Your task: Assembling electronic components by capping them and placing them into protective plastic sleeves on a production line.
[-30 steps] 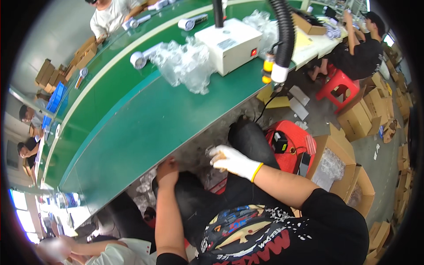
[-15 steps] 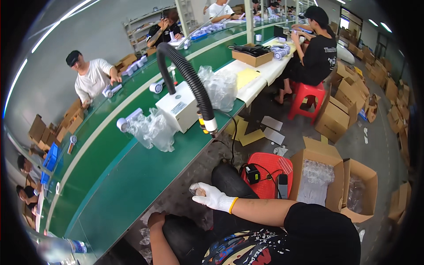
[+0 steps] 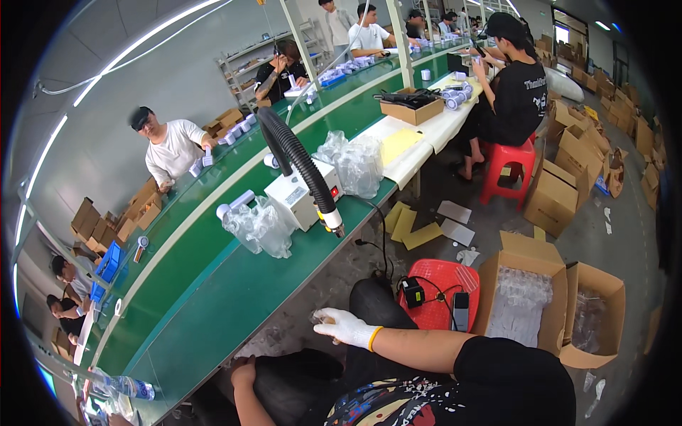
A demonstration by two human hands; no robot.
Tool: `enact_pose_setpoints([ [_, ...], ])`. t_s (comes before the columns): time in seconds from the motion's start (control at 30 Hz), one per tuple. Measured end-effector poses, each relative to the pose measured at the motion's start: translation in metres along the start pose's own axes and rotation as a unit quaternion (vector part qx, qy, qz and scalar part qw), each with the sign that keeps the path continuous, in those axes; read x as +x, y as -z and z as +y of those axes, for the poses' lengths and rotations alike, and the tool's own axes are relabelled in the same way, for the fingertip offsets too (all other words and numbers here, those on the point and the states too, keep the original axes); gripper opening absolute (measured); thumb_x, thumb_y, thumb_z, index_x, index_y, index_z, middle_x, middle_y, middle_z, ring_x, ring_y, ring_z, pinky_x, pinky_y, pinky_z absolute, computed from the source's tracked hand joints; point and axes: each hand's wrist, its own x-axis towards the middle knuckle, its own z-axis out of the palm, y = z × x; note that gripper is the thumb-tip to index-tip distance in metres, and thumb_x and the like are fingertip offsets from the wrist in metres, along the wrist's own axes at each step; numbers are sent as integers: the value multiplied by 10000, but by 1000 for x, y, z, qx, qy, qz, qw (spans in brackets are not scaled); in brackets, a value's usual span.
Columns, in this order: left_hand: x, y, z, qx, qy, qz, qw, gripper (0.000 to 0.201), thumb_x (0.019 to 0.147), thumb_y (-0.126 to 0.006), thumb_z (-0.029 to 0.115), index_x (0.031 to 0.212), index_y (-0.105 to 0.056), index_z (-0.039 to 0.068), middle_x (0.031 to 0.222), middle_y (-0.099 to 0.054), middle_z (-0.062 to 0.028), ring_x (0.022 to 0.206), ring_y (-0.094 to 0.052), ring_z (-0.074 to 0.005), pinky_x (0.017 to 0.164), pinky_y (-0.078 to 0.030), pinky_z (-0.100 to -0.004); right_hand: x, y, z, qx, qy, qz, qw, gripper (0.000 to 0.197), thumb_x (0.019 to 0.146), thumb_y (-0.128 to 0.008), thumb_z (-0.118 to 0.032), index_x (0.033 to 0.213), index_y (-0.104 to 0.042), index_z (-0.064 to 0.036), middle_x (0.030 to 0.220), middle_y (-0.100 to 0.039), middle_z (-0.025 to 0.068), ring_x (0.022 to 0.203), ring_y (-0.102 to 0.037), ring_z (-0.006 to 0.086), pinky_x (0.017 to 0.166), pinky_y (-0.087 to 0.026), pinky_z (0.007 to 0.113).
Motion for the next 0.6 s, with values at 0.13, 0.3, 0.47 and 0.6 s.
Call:
enact_pose_setpoints([
  [0.13, -60, 19, 20, -83, -17, 119, 989, 442, 932, -668, 396, 1165, -733, 27, 1208, -707, -203, 1173, -641, -392, 1011, -500, -473, 3, 3, 19, 10, -11, -21, 1000, 552, 979, -700, -280, 1429, -494, -36, 960, -590, 59, 759, -562, 121, 607, -493, 283],
  [0.3, -118, 50, 60, -58, -228, 357, 904, 225, 907, -736, 247, 1007, -749, 45, 954, -720, -152, 956, -684, -375, 878, -538, -461, 4, -9, 16, 52, -32, 29, 998, 561, 969, -713, -328, 1406, -524, -31, 927, -633, 58, 748, -565, 122, 612, -493, 295],
  [0.47, -127, 46, 83, -205, -190, 335, 900, 188, 910, -726, 173, 1019, -711, 20, 950, -695, -148, 890, -675, -334, 842, -537, -444, 12, 8, 22, 75, -86, 28, 993, 552, 965, -717, -313, 1406, -529, -41, 949, -650, 56, 775, -581, 129, 632, -500, 290],
  [0.6, -119, 12, 93, -317, -126, 223, 913, 208, 918, -704, 168, 1067, -708, 22, 1003, -702, -165, 903, -675, -324, 841, -527, -444, 13, -4, 5, -99, -53, -53, 992, 540, 960, -723, -316, 1391, -539, -48, 981, -657, 50, 795, -602, 142, 646, -508, 292],
])
